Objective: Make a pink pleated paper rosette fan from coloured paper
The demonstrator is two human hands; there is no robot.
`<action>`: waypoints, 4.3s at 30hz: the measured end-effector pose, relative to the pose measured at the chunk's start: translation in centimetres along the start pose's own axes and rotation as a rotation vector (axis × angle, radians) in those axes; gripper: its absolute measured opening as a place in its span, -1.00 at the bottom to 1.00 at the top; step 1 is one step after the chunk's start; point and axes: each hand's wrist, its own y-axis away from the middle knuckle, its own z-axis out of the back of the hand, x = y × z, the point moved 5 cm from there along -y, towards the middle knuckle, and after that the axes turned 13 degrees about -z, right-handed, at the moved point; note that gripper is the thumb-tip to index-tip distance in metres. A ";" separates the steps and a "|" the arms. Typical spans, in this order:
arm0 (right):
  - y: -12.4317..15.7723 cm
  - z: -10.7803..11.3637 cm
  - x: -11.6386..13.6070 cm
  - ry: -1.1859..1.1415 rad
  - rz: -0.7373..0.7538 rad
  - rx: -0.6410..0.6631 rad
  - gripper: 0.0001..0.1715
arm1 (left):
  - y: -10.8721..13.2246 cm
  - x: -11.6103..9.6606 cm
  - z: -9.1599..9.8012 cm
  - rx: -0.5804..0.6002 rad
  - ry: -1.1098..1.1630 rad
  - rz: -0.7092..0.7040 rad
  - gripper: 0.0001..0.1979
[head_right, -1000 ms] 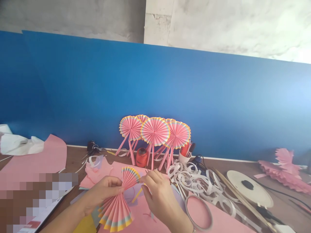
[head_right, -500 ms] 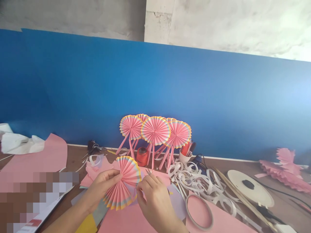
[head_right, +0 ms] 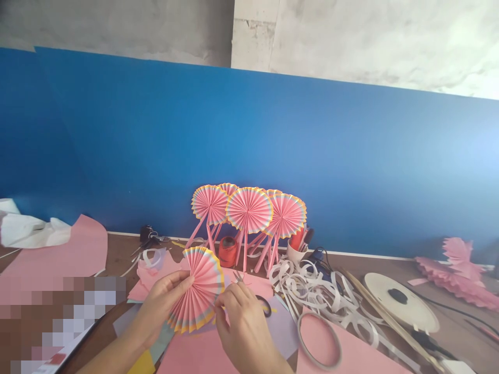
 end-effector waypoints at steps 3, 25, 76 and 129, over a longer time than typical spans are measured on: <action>0.0 0.1 0.1 0.006 0.000 0.008 -0.78 | 0.0 0.1 0.0 0.010 -0.006 0.000 -0.67; -0.1 0.7 0.4 -0.195 -0.017 -0.031 -0.77 | 0.0 -0.4 0.1 0.000 -0.017 -0.018 -0.62; 0.1 -0.2 -0.3 0.139 0.072 -0.072 -0.80 | 1.3 -0.4 -0.9 -0.014 -0.068 0.168 -0.67; 0.8 -0.7 1.3 0.080 0.064 -0.132 -0.81 | 1.9 1.6 -2.3 0.062 -0.036 0.173 -0.70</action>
